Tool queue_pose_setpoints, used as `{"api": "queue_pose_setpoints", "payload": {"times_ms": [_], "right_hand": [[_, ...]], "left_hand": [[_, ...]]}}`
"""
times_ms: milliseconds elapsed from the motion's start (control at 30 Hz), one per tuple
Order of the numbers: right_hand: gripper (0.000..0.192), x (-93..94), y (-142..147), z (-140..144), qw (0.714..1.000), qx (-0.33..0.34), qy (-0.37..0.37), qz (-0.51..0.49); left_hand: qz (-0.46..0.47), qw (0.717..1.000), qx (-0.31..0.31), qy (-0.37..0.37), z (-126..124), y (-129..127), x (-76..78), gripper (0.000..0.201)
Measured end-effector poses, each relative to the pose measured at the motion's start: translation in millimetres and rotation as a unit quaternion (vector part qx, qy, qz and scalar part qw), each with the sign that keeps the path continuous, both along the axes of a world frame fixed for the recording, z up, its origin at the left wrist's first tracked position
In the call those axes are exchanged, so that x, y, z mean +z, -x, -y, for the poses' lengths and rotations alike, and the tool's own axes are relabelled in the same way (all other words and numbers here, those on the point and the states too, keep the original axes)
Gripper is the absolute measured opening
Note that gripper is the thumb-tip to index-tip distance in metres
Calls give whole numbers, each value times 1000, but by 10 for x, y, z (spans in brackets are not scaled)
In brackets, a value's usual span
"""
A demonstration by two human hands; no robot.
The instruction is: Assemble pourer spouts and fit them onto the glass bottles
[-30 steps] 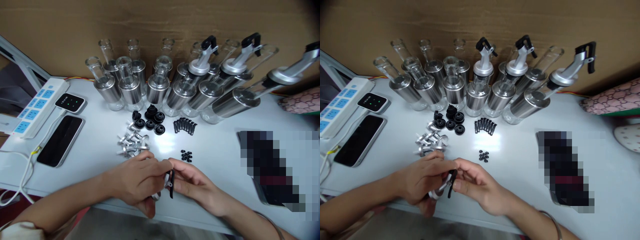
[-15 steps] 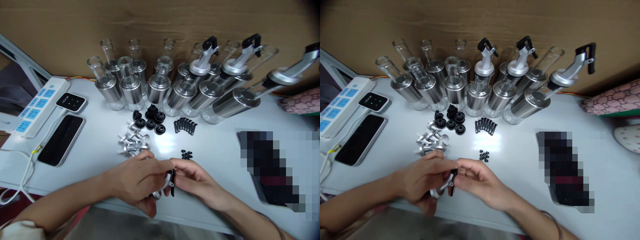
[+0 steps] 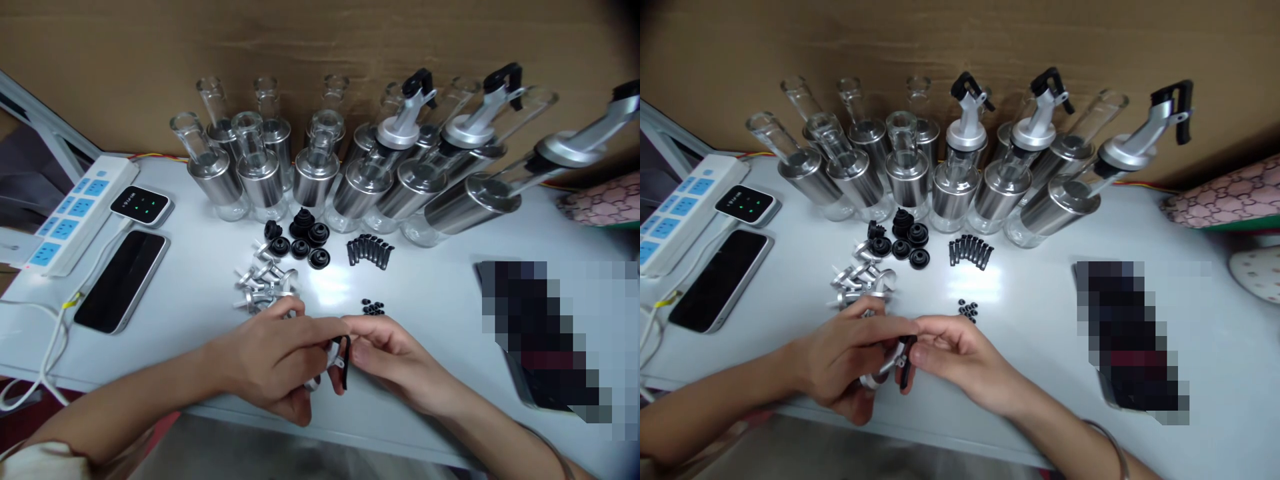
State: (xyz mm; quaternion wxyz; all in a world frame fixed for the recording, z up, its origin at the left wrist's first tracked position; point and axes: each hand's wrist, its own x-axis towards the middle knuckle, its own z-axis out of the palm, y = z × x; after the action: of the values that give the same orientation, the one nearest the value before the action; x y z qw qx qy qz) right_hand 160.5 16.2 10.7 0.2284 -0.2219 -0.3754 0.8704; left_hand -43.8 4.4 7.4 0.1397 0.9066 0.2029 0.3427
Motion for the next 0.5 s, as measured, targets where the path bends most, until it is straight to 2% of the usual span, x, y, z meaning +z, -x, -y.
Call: {"api": "queue_pose_setpoints", "payload": {"times_ms": [200, 500], "right_hand": [[23, -16, -4, -11, 999, 14, 22, -23], [26, -21, -3, -9, 1000, 10, 26, -3]], "left_hand": [[-9, 1000, 5, 4, 0, 6, -17, 18], [19, 999, -20, 23, -15, -15, -29, 13]]}}
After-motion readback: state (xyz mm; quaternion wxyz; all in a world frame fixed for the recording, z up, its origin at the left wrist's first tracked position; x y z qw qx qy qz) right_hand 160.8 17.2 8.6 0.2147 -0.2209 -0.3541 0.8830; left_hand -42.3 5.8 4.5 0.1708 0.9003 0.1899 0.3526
